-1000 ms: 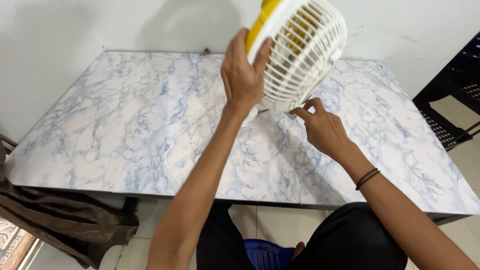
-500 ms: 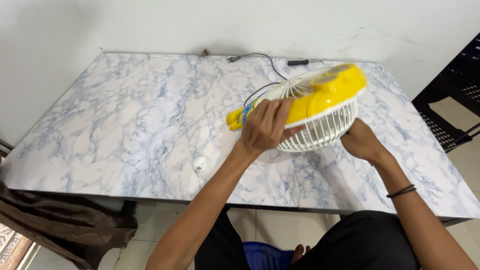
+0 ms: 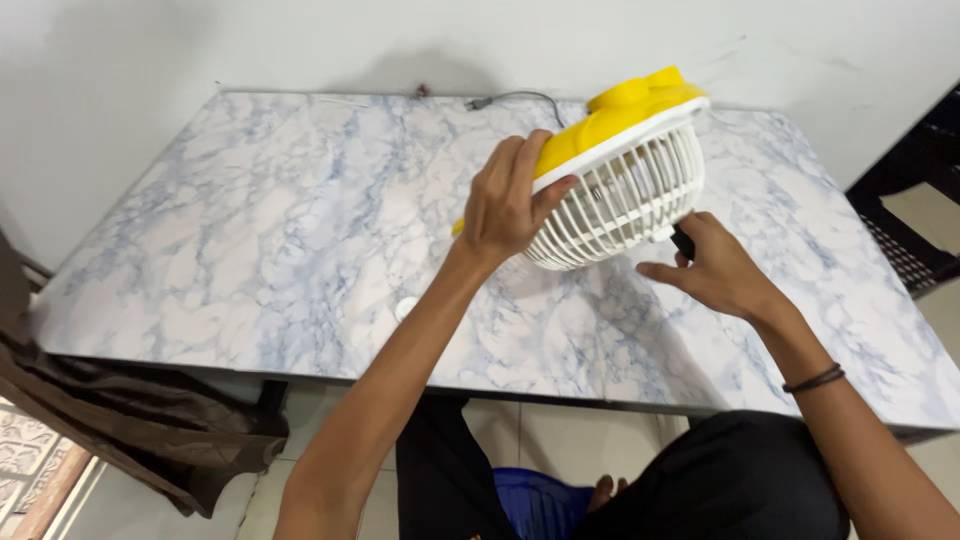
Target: The person disassembles a small electric fan on a marble-patterned table. They remove the front grille, then use a screwdriver to loosen screws on the base and rear housing, repeatedly flipping the fan to access different fasteners.
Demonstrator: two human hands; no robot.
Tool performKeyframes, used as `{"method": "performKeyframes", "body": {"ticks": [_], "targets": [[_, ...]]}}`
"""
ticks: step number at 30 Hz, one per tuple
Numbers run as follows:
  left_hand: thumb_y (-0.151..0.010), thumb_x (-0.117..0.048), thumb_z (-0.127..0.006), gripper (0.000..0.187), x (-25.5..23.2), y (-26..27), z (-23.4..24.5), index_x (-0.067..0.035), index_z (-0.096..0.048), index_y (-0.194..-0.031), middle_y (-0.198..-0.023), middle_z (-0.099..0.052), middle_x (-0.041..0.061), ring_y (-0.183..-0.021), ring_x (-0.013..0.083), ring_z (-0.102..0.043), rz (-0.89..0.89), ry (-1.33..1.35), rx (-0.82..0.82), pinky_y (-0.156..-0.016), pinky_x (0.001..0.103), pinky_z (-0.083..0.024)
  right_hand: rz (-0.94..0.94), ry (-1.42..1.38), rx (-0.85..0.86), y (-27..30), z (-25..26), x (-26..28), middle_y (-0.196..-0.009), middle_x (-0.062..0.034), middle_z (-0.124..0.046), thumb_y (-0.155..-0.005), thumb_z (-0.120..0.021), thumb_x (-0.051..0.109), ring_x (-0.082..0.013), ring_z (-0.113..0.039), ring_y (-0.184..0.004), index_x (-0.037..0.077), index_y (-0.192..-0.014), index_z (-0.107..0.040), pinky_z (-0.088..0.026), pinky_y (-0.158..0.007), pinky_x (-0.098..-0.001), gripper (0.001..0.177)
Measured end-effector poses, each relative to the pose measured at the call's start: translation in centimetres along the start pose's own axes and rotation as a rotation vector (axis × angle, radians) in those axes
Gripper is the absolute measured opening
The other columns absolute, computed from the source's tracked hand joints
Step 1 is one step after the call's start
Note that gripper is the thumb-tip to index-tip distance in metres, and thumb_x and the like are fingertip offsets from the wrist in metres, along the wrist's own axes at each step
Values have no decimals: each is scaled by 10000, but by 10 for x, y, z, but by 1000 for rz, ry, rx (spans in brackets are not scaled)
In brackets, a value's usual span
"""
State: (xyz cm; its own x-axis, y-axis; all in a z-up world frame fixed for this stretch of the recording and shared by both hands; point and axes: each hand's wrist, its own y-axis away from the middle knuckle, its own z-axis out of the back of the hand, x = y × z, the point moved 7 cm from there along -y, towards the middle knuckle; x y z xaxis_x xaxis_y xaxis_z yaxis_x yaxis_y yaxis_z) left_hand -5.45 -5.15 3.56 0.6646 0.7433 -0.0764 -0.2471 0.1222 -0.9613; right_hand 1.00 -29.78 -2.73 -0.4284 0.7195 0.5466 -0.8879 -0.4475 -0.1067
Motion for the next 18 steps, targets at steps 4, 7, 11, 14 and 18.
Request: {"method": "performKeyframes", "body": {"ticks": [4, 7, 11, 14, 18], "targets": [[-1077, -313, -632, 441, 16, -5, 3, 69, -573, -1289, -1024, -674, 196, -885, 315, -685, 157, 55, -57, -749, 436, -587, 222, -138, -227, 6, 24, 18, -888, -89, -493, -906, -764, 286, -183, -494, -735, -25, -1111, -599, -461, -642, -361, 408], [-1115, -332, -567, 441, 24, -3, -2, 70, -562, -1296, -1085, -701, 207, -955, 293, -730, 233, 120, -161, -777, 408, -620, 319, -19, -402, 22, 41, 27, -909, -153, -467, -957, -773, 224, -221, -426, -817, -41, -1136, -612, -416, -697, -367, 358], [-1075, -360, -534, 465, 37, 1, -30, 59, -607, -1262, -1012, -737, 195, -812, 252, -753, 485, 234, -105, -696, 375, -630, 168, -49, -484, 32, 59, 20, -962, -120, -485, -1010, -718, 256, -212, -486, -776, -48, -1278, -615, -446, -643, -361, 419], [-1055, -376, -529, 483, 24, 6, -48, 57, -613, -1251, -973, -733, 193, -758, 251, -745, 564, 284, -80, -649, 370, -621, 98, -245, -475, 37, 71, 12, -1047, -69, -507, -1082, -596, 310, -149, -567, -749, -7, -1445, -597, -503, -614, -292, 482], [-1067, -408, -552, 475, 4, 14, -49, 44, -651, -1176, -950, -744, 191, -796, 268, -737, 558, 295, -126, -694, 384, -588, 44, -231, -503, 41, 72, -1, -1060, -89, -464, -1088, -584, 373, -162, -566, -759, 5, -1499, -570, -530, -621, -304, 552]]}}
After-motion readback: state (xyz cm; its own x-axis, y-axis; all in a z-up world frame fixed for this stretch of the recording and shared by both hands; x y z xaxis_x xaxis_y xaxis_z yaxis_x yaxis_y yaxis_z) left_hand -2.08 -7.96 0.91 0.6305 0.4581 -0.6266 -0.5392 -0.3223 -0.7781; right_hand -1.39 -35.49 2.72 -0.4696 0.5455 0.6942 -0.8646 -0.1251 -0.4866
